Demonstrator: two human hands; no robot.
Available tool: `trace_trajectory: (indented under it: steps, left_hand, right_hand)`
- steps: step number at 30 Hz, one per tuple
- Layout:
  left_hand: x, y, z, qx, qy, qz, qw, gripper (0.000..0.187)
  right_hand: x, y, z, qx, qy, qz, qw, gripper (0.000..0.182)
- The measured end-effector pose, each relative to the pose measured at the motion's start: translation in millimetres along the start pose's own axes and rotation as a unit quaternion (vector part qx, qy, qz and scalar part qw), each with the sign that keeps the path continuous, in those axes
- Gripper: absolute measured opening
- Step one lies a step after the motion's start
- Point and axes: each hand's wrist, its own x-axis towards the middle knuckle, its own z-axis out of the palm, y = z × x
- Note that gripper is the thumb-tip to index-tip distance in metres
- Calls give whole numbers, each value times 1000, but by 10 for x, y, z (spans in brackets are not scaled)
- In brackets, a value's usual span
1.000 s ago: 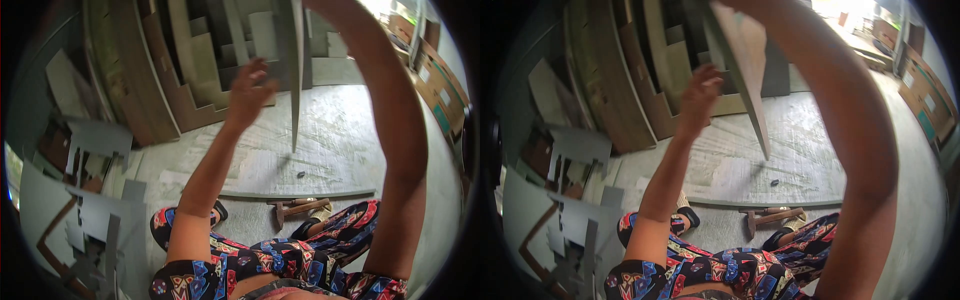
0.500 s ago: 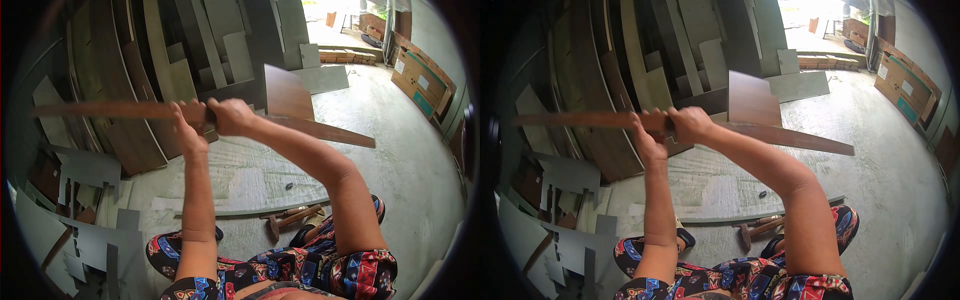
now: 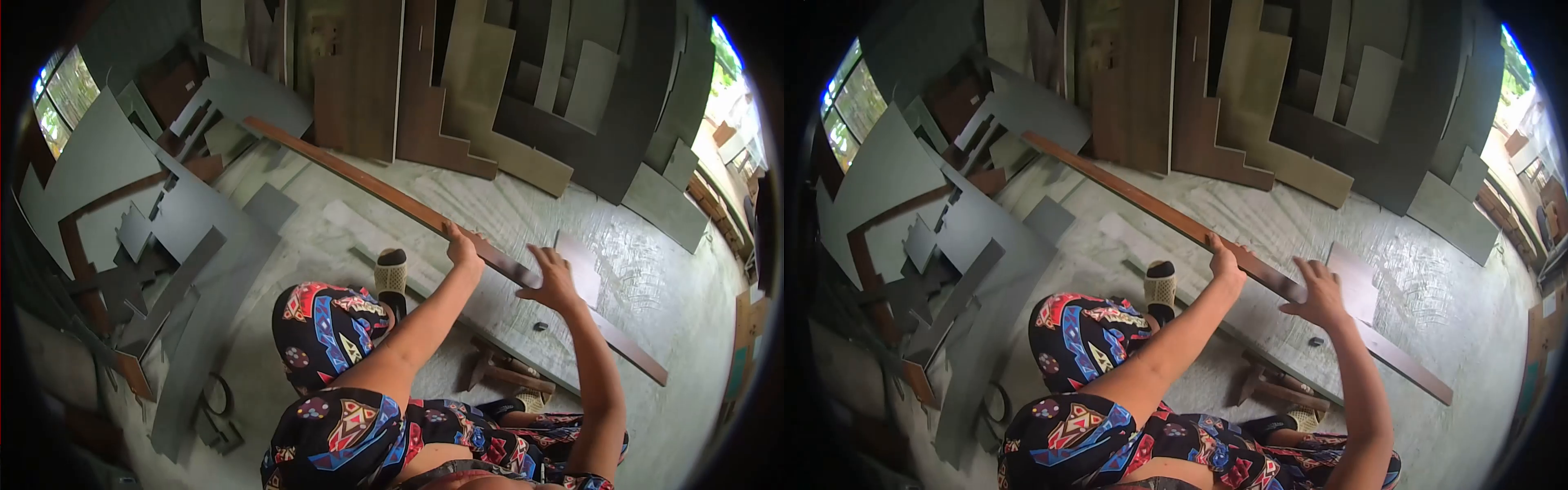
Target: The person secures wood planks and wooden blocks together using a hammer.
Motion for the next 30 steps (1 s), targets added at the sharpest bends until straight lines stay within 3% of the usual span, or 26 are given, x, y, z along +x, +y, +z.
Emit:
trace_trajectory:
  steps: [2,4,7,10,13,14,16,18,20,22,25,28,30]
  left_hand:
    - [204,25,-118,25,44,-30,998,67]
    - [525,-43,-332,69,-7,29,997,83]
    - [608,-24,-390,155,19,72,985,79]
    - [495,42,-298,130,20,-4,991,72]
    - [347,62,-276,138,10,-25,990,69]
    - [334,78,-279,153,11,-24,988,68]
    - [273,66,-267,166,21,-20,986,66]
    - [220,67,-218,160,35,-12,986,65]
    - [269,74,-225,155,48,-29,986,66]
    - [306,60,-258,152,57,-33,986,67]
    - [399,39,-363,143,59,-26,988,70]
    - [441,37,-472,130,72,-47,988,71]
    - [546,47,-557,122,77,-60,988,73]
  right_hand:
    - [-279,361,3,3,45,25,999,93]
    - [-572,950,133,56,24,135,989,93]
    - [-1106,1472,246,16,-49,283,958,93]
    - [-1525,1804,560,26,-97,376,921,89]
    - [-1700,1800,696,-1,-122,411,904,79]
    - [-1747,1866,860,-50,-78,400,912,55]
    - [-1650,1864,1003,-61,-71,400,912,34]
    - [-1505,1656,1078,-42,-108,306,945,22]
    - [-1318,1364,1222,-25,-232,271,934,22]
    - [-1235,1085,1240,-21,-252,163,954,35]
    - [-1138,1070,1714,-64,-203,226,951,30]
    - [-1073,1118,1934,-47,-223,280,933,27]
    - [-1092,1152,1988,-57,-216,259,940,25]
